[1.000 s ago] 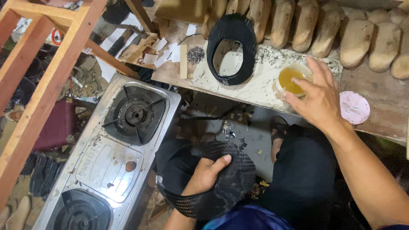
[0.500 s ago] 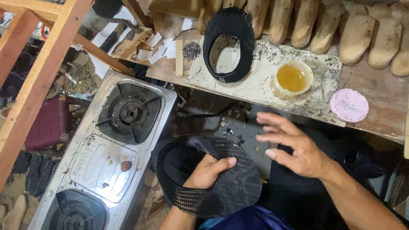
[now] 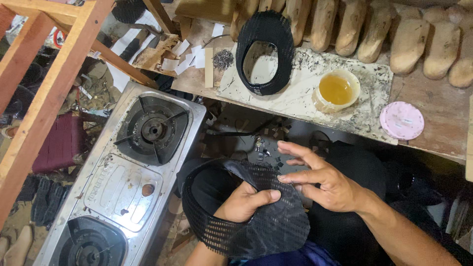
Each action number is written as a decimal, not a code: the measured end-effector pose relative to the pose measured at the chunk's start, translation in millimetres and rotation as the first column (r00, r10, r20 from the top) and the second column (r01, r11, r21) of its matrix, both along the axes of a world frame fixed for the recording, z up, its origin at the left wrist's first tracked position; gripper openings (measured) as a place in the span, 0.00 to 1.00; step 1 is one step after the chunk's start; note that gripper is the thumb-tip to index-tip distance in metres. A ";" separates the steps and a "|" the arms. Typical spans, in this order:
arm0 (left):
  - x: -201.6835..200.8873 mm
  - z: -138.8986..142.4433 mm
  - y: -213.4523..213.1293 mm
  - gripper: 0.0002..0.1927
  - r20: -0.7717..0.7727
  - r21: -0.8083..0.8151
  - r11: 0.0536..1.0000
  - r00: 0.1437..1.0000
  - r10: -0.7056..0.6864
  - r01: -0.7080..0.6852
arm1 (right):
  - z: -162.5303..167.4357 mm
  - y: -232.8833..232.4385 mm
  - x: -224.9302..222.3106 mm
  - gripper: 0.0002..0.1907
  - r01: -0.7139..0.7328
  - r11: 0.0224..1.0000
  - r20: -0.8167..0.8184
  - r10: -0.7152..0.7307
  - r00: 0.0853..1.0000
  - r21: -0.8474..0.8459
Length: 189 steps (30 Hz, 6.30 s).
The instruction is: The person sits on the floor of a shoe workshop and works black rubber shoe components by hand. They repeatedly dip their fingers into a cup of yellow liquid, then rub and press the rubber pieces, turning them over and setting finished pieces on the workbench.
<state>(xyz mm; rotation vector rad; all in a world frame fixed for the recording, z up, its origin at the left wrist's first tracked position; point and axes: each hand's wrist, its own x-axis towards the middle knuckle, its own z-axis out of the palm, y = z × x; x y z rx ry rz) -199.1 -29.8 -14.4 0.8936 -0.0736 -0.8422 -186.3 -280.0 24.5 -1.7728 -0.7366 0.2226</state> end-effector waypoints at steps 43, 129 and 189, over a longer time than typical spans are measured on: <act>-6.3 21.3 3.1 0.18 -0.009 -0.006 0.995 0.995 0.099 -0.099 | 13.5 6.3 -16.2 0.27 0.255 0.963 0.472 -0.188 0.861 -0.082; 0.1 32.9 1.3 0.17 -0.262 0.417 0.874 0.887 0.379 -0.250 | 2.0 2.5 12.1 0.29 0.346 0.922 0.521 -0.213 0.827 -0.172; 12.1 -16.5 9.4 0.11 0.104 0.276 0.740 0.784 0.612 -0.614 | -21.3 -68.6 82.6 0.13 0.721 0.574 0.627 -0.408 0.663 -0.388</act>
